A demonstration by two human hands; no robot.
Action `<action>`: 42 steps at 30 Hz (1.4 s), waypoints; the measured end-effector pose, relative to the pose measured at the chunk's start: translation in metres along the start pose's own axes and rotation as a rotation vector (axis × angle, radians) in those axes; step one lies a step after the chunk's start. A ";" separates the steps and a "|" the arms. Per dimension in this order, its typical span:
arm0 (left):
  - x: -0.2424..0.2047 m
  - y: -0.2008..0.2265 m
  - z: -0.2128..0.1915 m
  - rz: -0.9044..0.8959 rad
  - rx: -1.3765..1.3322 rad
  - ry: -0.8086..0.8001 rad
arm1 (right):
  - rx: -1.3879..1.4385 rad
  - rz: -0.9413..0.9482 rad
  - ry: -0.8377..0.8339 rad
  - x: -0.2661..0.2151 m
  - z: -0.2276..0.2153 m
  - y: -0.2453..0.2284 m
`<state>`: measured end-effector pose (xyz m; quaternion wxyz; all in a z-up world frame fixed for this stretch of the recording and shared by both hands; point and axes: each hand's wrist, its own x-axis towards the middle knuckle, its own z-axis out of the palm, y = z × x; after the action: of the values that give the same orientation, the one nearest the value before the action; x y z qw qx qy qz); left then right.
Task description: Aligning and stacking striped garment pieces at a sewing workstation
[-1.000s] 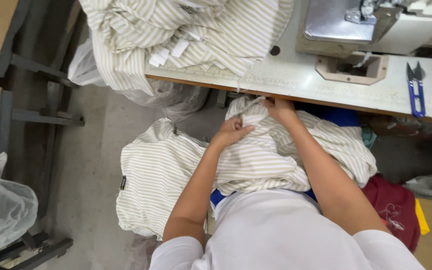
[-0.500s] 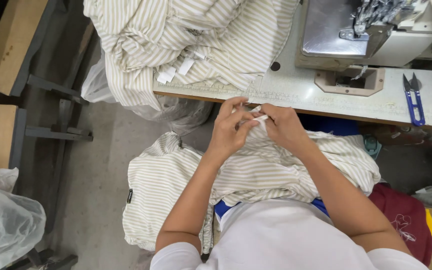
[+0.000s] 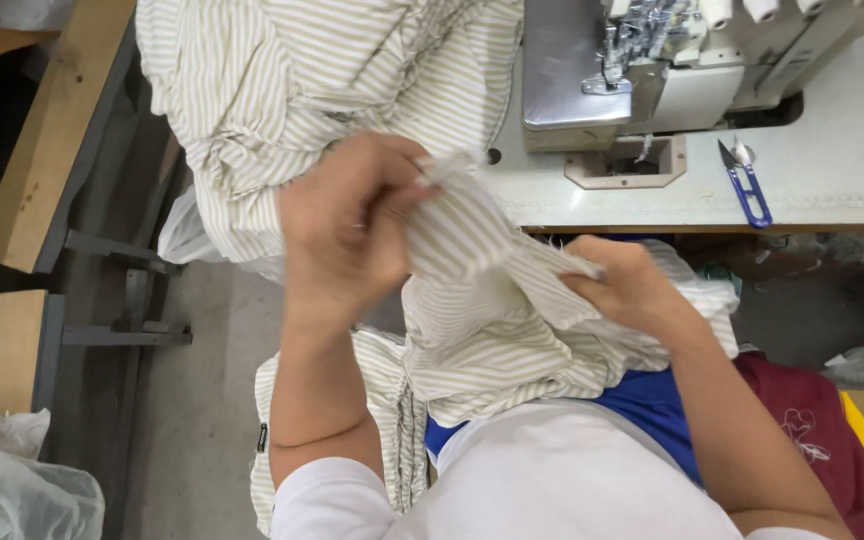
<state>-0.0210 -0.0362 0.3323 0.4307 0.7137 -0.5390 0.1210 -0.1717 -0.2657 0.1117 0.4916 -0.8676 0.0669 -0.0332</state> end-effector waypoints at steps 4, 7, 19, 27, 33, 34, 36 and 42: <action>0.005 -0.042 0.015 -0.095 0.047 -0.024 | 0.185 0.092 0.168 -0.043 -0.033 0.016; 0.001 -0.069 0.037 -0.264 -0.045 -0.048 | 0.242 -0.054 0.409 -0.052 -0.034 0.016; -0.007 -0.086 0.018 -0.265 -0.045 0.001 | -0.145 -0.193 0.143 -0.033 -0.005 0.029; -0.023 -0.099 0.010 -0.331 -0.100 0.084 | -0.121 -0.284 0.479 -0.042 -0.032 -0.004; -0.032 -0.072 0.010 -0.262 -0.068 0.223 | -0.414 -0.264 0.758 -0.099 -0.064 -0.027; -0.034 -0.076 0.018 -0.268 -0.065 0.225 | -0.412 -0.265 0.752 -0.101 -0.064 -0.025; -0.035 -0.083 0.036 -0.317 -0.224 0.234 | -0.467 -0.192 0.780 -0.105 -0.065 -0.022; -0.058 -0.114 0.076 -0.492 -0.432 0.181 | -0.526 -0.101 0.655 -0.102 -0.031 0.015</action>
<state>0.0337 -0.0488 0.1939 0.6344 0.7009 -0.3233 -0.0409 -0.2774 -0.2848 0.1154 0.2039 -0.9094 0.1832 -0.3129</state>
